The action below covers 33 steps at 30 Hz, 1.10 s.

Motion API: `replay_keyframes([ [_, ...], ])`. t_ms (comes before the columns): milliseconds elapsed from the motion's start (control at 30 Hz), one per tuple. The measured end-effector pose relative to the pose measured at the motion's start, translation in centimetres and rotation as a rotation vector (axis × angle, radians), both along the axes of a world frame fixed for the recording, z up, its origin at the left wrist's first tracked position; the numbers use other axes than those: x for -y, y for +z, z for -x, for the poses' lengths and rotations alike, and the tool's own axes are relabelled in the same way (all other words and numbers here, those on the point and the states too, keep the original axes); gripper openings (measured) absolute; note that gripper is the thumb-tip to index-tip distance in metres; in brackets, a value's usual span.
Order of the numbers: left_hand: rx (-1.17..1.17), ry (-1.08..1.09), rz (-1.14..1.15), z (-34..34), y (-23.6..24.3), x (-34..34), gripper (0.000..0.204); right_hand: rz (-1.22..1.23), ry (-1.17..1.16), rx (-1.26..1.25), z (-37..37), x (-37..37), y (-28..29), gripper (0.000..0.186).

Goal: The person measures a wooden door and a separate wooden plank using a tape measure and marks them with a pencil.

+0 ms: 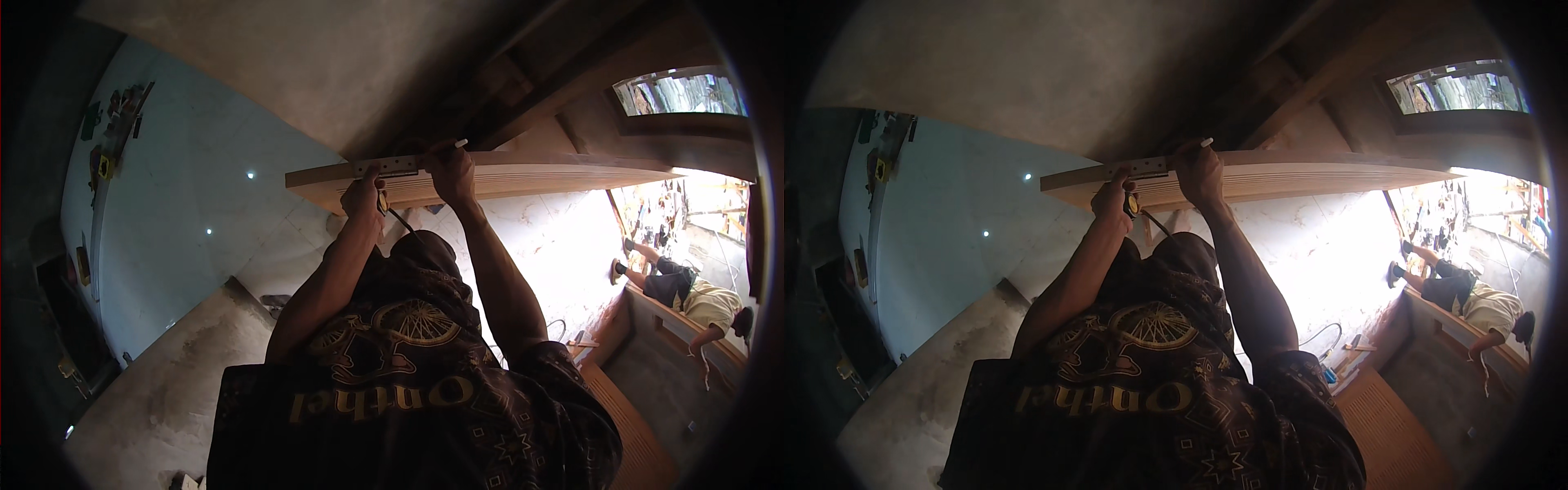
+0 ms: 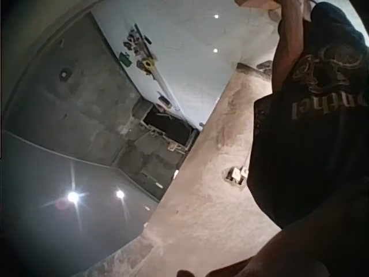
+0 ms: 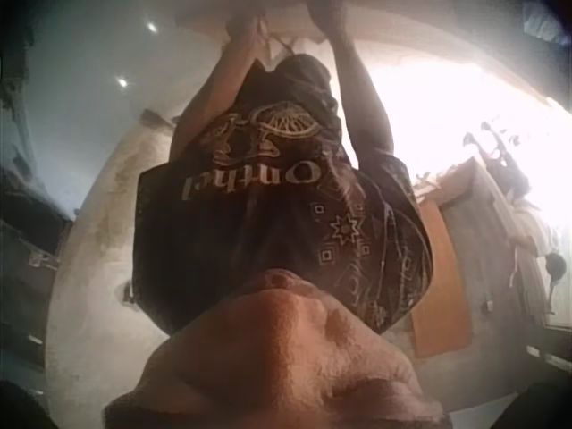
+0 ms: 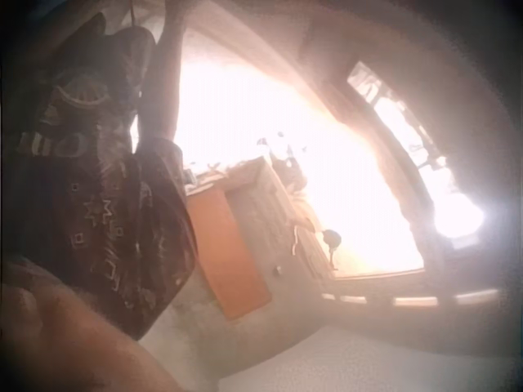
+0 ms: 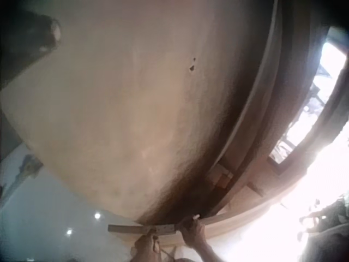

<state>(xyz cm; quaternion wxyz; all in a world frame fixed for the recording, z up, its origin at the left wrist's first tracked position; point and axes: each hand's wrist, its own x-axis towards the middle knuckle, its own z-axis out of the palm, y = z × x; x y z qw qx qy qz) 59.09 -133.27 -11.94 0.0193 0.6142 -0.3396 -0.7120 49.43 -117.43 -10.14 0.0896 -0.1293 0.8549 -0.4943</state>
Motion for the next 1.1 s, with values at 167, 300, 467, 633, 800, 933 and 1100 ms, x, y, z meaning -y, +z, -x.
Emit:
replay_keyframes([
  [167,-0.006,0.011,-0.018,-0.1,-0.1,0.1,0.035,-0.063,0.005,-0.057,0.9,0.8,0.9,0.019],
  [300,0.015,0.014,-0.005,0.1,0.5,-0.1,0.036,0.018,-0.015,0.012,0.7,0.4,0.4,0.019],
  [467,0.004,0.012,0.024,0.0,-0.6,0.1,0.036,0.041,-0.024,0.002,0.6,0.4,0.1,0.02],
  [633,0.02,-0.006,0.015,0.1,0.0,-0.1,0.038,0.07,-0.039,-0.014,0.1,0.4,0.1,0.019],
  [800,0.015,-0.007,0.018,0.0,-0.4,0.0,0.038,0.044,-0.008,-0.075,0.3,0.2,-0.3,0.017],
  [933,0.03,-0.016,0.018,0.0,-0.8,0.0,0.037,0.091,0.005,-0.079,0.2,0.2,-0.4,0.014],
  [1100,0.027,-0.003,0.057,-0.2,-2.0,0.0,0.038,0.08,0.061,-0.071,-0.1,0.1,0.6,0.009],
])
